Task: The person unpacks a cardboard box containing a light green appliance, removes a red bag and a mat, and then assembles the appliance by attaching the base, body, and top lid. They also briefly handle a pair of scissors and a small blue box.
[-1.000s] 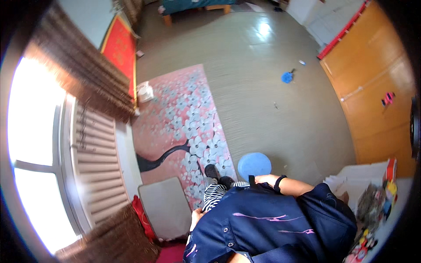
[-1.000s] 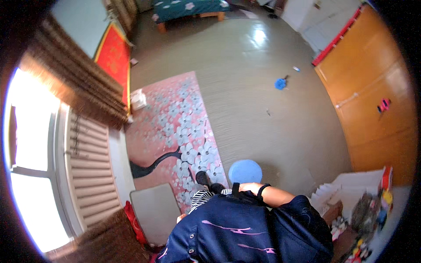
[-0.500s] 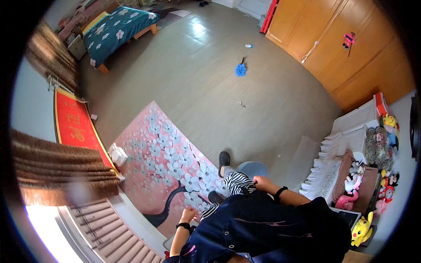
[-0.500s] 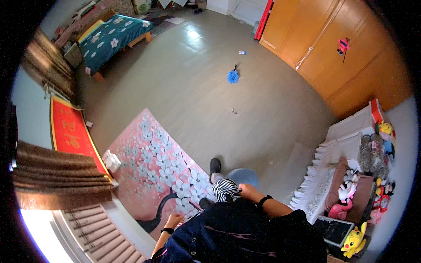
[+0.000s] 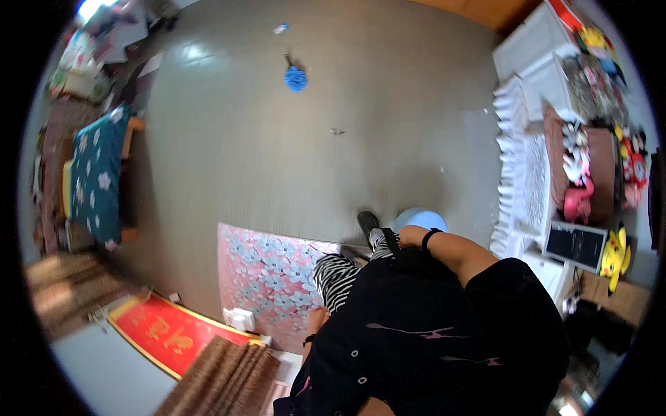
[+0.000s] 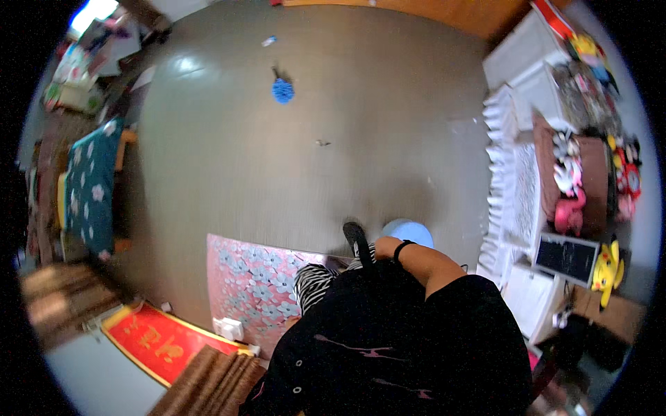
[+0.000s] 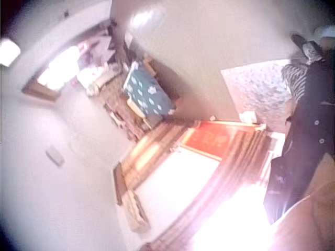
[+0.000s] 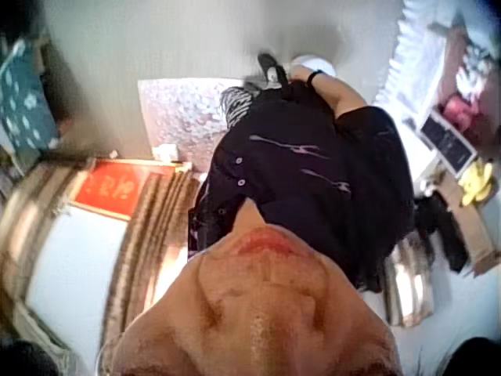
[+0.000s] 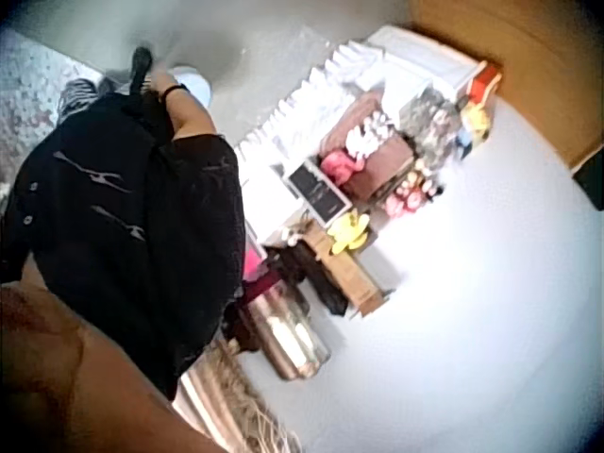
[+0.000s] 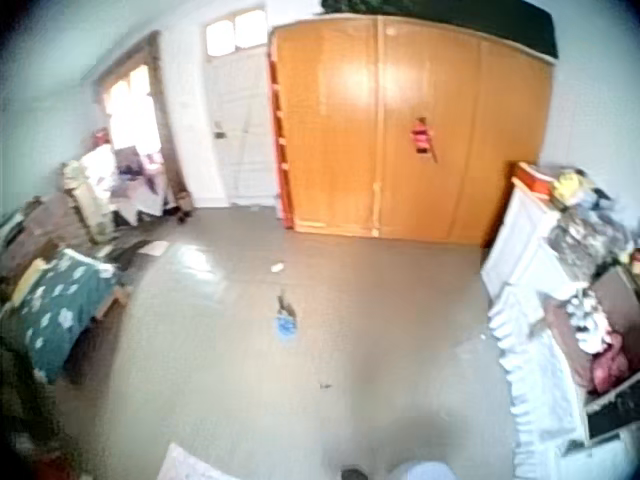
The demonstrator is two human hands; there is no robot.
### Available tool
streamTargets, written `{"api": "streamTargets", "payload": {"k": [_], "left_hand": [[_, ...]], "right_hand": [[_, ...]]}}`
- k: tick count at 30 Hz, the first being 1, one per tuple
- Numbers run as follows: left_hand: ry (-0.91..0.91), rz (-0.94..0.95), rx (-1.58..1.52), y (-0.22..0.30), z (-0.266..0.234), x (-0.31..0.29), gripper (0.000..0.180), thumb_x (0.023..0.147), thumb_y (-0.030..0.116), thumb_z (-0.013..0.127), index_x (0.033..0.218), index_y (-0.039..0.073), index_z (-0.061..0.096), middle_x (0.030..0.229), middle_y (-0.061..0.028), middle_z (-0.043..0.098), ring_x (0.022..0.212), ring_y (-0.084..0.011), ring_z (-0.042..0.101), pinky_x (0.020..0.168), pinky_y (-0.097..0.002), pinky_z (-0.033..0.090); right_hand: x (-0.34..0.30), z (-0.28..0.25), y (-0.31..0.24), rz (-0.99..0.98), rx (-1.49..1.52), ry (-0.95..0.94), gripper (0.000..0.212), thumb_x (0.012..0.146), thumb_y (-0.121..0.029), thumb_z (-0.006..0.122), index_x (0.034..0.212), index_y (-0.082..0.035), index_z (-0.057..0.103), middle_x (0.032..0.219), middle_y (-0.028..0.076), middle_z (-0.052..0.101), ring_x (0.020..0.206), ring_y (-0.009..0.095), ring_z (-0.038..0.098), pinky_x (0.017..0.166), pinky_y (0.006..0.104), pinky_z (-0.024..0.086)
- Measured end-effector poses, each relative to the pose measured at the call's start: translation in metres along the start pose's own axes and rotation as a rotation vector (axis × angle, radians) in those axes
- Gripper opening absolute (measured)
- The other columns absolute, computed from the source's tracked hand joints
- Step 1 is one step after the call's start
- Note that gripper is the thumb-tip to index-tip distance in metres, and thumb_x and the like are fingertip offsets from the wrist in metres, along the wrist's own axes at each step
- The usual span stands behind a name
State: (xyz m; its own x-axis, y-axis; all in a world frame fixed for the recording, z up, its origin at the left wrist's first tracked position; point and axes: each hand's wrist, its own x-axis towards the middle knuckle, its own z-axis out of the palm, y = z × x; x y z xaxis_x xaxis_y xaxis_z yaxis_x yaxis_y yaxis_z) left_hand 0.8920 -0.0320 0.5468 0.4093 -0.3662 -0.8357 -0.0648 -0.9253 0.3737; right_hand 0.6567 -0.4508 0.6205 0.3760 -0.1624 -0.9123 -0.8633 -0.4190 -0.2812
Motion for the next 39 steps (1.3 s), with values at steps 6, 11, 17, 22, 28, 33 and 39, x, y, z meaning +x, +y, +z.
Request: {"api": "streamTargets", "payload": {"k": [6,11,17,22,28,33,39], "left_hand": [[0.079,-0.010,0.011,0.121,-0.138,0.051,0.014,0.074,0.010,0.056,0.063,0.001,0.057,0.052,-0.0079,0.054,0.043,-0.0187,0.054,0.039,-0.0332,0.042],[-0.185,0.415,0.256,0.132,-0.225,0.216,0.013,0.077,0.010,0.053,0.066,0.003,0.054,0.055,-0.0099,0.054,0.042,-0.0218,0.055,0.036,-0.0335,0.043],[-0.056,0.061,-0.022,0.314,-0.303,0.257,0.013,0.081,0.012,0.054,0.091,0.003,0.054,0.073,-0.0095,0.060,0.054,-0.0197,0.060,0.043,-0.0299,0.048],[-0.111,0.044,-0.001,0.396,-0.309,0.283,0.015,0.081,0.012,0.055,0.093,0.002,0.054,0.078,-0.0095,0.061,0.060,-0.0194,0.062,0.050,-0.0295,0.050],[-0.097,0.232,0.271,0.444,-0.284,0.303,0.022,0.080,0.014,0.058,0.096,-0.002,0.058,0.080,-0.0126,0.064,0.068,-0.0217,0.062,0.061,-0.0313,0.050],[0.060,0.403,0.561,0.513,-0.266,0.329,0.028,0.080,0.015,0.060,0.101,-0.003,0.056,0.095,-0.0210,0.060,0.088,-0.0330,0.058,0.079,-0.0386,0.046],[0.012,0.474,0.710,0.533,-0.265,0.422,0.043,0.085,0.019,0.059,0.118,-0.006,0.044,0.118,-0.0254,0.046,0.108,-0.0395,0.046,0.093,-0.0424,0.039]], "right_hand": [[0.045,0.014,-0.004,0.011,0.223,0.196,0.027,0.076,-0.022,0.060,0.089,0.001,0.067,0.093,0.023,0.065,0.084,0.039,0.062,0.072,0.0466,0.049],[0.080,-0.038,-0.034,0.227,0.602,0.768,0.020,0.082,-0.019,0.053,0.089,0.000,0.057,0.084,0.021,0.062,0.080,0.040,0.058,0.069,0.0480,0.046],[0.088,-0.100,-0.067,0.245,0.794,0.746,0.025,0.084,-0.026,0.055,0.089,-0.002,0.060,0.082,0.020,0.063,0.079,0.037,0.059,0.069,0.0448,0.046],[0.128,-0.119,-0.048,0.247,0.858,0.751,0.023,0.081,-0.027,0.058,0.087,-0.005,0.063,0.086,0.017,0.065,0.082,0.035,0.061,0.072,0.0433,0.047],[0.220,-0.170,0.010,0.240,0.728,0.631,0.016,0.077,-0.017,0.055,0.082,-0.004,0.063,0.084,0.019,0.064,0.082,0.038,0.060,0.073,0.0476,0.047],[0.307,-0.251,0.042,0.178,0.699,0.716,0.013,0.077,-0.013,0.053,0.080,-0.004,0.061,0.084,0.020,0.064,0.084,0.038,0.060,0.071,0.0480,0.047],[0.491,-0.301,0.047,0.244,0.874,0.742,0.016,0.079,-0.017,0.057,0.087,-0.004,0.061,0.085,0.020,0.064,0.086,0.038,0.060,0.076,0.0461,0.046]]}}
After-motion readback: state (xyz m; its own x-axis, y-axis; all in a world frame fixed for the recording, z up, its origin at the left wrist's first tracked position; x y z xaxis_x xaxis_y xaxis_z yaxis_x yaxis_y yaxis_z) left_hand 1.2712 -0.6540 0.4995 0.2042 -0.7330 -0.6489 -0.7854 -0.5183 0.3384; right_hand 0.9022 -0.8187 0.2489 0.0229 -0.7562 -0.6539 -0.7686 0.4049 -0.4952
